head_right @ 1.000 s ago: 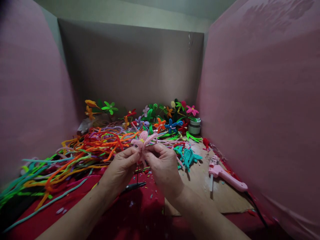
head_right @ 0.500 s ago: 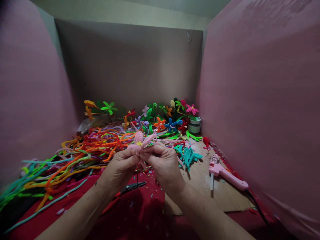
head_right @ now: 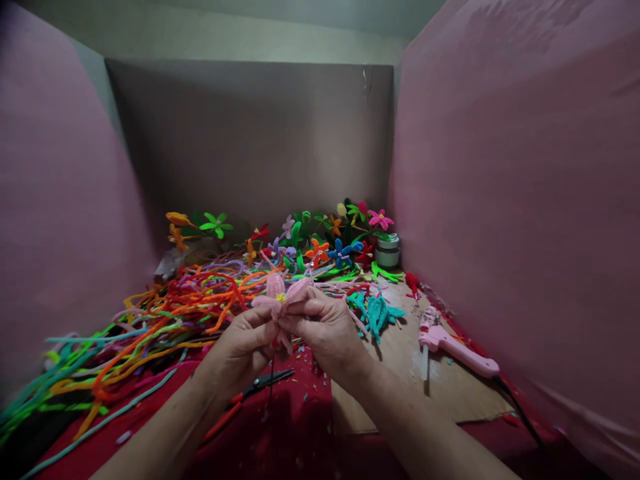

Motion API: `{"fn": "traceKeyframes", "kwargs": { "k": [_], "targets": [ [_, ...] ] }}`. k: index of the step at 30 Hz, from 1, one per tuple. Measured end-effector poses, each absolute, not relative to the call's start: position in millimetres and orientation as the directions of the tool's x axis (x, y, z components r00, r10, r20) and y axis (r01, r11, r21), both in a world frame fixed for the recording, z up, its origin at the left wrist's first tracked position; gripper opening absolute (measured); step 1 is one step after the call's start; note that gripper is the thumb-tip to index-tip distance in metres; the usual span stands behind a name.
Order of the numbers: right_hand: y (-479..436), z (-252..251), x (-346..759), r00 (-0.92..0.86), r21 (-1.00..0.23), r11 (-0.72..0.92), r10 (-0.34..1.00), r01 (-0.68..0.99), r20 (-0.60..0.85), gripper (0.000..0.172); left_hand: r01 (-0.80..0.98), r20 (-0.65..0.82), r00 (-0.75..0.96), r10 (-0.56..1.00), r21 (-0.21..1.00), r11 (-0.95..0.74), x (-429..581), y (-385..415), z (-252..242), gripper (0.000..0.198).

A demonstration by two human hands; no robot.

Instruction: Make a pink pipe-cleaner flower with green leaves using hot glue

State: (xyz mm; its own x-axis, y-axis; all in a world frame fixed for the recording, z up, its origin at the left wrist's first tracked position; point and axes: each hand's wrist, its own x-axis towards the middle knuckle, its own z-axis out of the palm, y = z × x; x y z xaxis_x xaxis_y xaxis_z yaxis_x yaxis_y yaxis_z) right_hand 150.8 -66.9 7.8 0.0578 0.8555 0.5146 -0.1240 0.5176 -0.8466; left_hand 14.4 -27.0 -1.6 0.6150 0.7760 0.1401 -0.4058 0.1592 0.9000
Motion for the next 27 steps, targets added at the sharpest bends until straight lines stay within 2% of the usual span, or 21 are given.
{"fn": "traceKeyframes", "kwargs": {
  "k": [6, 12, 16, 22, 27],
  "targets": [
    [-68, 7, 150, 0.096, -0.823, 0.562, 0.826, -0.085, 0.555, 0.012, -0.376, 0.154, 0.624, 0.766, 0.918, 0.122, 14, -29, -2, 0.017],
    [-73, 9, 150, 0.079, -0.861, 0.5, 0.866, -0.093, 0.494, 0.015, -0.383, 0.19, 0.561, 0.806, 0.922, 0.049, 17, -31, -5, 0.017],
    [-75, 8, 149, 0.056, -0.856, 0.51, 0.86, -0.087, 0.507, 0.019, -0.376, 0.25, 0.501, 0.828, 0.925, -0.051, 19, -33, -3, 0.013],
    [-73, -1, 144, 0.038, -0.843, 0.414, 0.903, -0.344, 0.428, 0.012, -0.304, 0.312, 0.396, 0.864, 0.932, -0.198, 21, -41, 3, 0.008],
    [-72, -3, 144, -0.002, -0.844, 0.326, 0.933, -0.426, 0.361, 0.009, -0.328, 0.283, 0.448, 0.848, 0.934, -0.138, 19, -40, -3, 0.008]
  ]
}}
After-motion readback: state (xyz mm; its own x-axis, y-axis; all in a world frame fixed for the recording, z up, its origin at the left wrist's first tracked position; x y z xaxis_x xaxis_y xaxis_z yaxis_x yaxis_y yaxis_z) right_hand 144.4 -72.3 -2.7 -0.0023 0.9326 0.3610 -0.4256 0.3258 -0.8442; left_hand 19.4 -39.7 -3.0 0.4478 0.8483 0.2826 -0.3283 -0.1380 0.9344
